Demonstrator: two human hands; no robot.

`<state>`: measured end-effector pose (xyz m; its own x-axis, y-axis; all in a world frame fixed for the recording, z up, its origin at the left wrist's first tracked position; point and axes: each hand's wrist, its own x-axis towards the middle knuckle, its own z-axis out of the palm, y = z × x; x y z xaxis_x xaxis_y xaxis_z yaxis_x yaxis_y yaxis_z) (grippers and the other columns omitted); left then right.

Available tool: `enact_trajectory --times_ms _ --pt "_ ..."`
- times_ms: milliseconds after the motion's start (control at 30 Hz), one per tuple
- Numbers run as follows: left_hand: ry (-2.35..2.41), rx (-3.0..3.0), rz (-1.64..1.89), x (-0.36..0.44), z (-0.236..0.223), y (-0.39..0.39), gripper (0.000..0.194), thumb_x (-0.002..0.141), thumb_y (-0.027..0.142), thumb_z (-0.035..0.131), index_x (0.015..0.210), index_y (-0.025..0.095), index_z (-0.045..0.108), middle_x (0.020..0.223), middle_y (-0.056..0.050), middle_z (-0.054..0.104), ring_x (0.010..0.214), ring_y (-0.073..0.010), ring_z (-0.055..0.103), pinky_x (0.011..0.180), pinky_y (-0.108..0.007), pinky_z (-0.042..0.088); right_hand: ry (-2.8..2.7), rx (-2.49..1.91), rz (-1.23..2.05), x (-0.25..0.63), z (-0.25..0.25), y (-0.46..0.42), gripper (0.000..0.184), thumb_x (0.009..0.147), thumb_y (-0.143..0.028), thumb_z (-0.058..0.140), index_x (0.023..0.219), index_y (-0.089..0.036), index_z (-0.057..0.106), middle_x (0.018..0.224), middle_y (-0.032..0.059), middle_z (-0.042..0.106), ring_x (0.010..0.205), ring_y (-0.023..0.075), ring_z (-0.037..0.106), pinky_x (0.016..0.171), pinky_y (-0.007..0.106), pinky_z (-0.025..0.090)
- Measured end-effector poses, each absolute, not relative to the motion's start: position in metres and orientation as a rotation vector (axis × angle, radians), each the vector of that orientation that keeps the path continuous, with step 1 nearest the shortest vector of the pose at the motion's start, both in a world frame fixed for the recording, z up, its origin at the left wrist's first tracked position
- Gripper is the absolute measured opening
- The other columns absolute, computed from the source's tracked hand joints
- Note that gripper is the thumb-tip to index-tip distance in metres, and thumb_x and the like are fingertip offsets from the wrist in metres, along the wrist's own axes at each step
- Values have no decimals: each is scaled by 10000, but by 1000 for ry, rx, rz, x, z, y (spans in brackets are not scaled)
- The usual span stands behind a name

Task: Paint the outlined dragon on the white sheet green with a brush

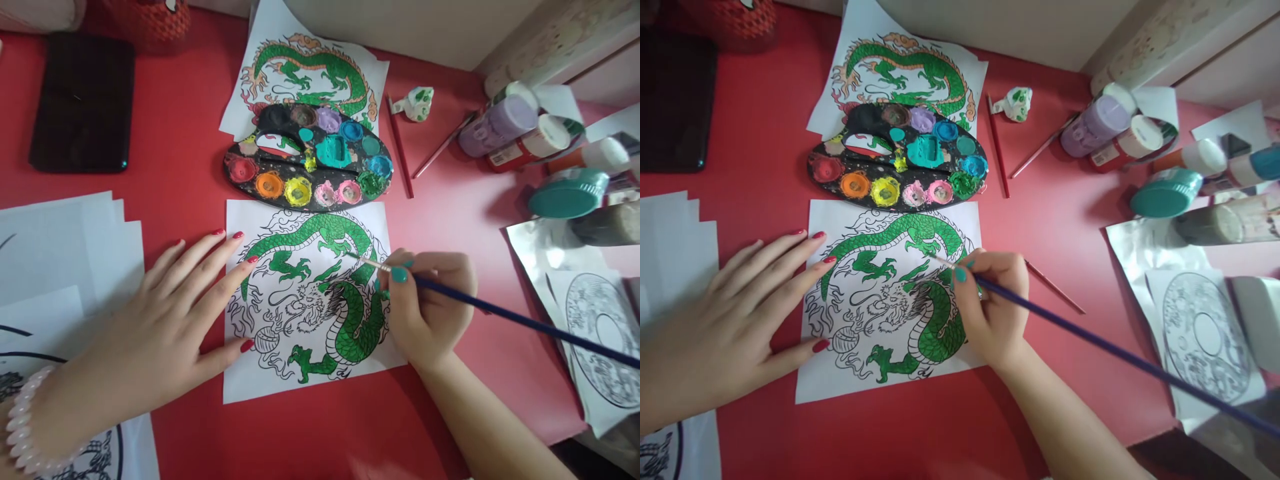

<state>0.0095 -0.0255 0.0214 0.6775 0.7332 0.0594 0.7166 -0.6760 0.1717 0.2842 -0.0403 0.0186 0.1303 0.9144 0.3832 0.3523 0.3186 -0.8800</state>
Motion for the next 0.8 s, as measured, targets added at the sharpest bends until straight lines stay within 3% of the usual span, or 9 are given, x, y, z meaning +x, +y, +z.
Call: enact_trajectory --times_ms 167,333,433,567,800 --pt "1206 2746 191 9 22 -27 640 926 580 289 1444 207 250 1540 -74 251 1420 -281 229 1185 -476 160 -1219 -1408 512 302 10 -8 148 826 -113 549 842 -216 443 701 -18 553 608 102 560 556 265 448" --pt "1157 2844 159 5 20 -25 674 916 543 341 1460 163 219 1543 -106 232 1416 -308 231 1170 -502 190 -1281 -1434 346 315 10 34 228 752 -2 531 754 -207 431 649 -29 452 583 105 517 543 275 379" --pt "1186 2809 180 6 19 -26 679 906 571 330 1463 199 218 1534 -89 264 1400 -313 271 1154 -510 230 -1361 -1475 253 316 9 45 275 706 37 539 710 -211 419 624 -29 420 537 91 437 497 267 321" --pt "1218 2757 190 7 19 -26 680 901 607 308 1464 240 209 1531 -71 275 1395 -311 285 1149 -518 244 -1501 -1480 223 316 7 46 267 714 6 574 715 -213 421 653 -16 434 538 85 389 487 271 297" --pt "1138 2879 155 5 18 -23 679 908 522 361 1461 162 205 1532 -123 252 1392 -334 270 1133 -540 251 -1542 -1497 117 317 5 47 250 743 -35 569 732 -219 401 671 -20 417 552 91 382 513 281 305"
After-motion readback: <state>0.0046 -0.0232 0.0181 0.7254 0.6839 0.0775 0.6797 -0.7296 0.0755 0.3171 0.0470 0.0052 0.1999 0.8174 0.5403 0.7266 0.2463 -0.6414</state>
